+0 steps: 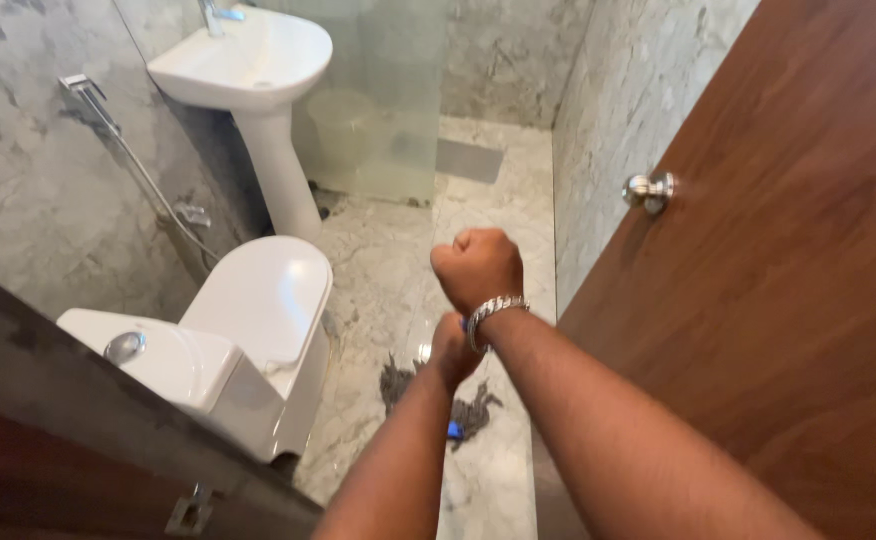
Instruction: The person mops the marble floor of a bathroom using a blue mop. They clean the area near the toilet and sink, then move into the shower stall to mop the floor around the drain and along the walls.
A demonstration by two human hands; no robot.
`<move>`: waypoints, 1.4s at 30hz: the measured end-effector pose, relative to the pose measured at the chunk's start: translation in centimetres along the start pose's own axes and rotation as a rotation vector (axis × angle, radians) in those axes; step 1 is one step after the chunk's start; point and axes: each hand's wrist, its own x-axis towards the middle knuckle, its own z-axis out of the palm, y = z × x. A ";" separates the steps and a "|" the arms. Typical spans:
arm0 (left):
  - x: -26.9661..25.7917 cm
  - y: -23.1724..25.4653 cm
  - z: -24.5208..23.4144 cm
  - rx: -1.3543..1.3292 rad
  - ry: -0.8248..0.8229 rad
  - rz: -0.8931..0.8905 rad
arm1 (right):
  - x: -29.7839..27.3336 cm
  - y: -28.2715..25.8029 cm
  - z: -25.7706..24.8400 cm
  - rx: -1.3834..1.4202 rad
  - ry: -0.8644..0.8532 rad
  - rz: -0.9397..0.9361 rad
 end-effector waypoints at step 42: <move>-14.6 3.6 6.9 -0.394 0.289 -0.232 | -11.0 2.5 -5.8 0.463 -0.442 0.184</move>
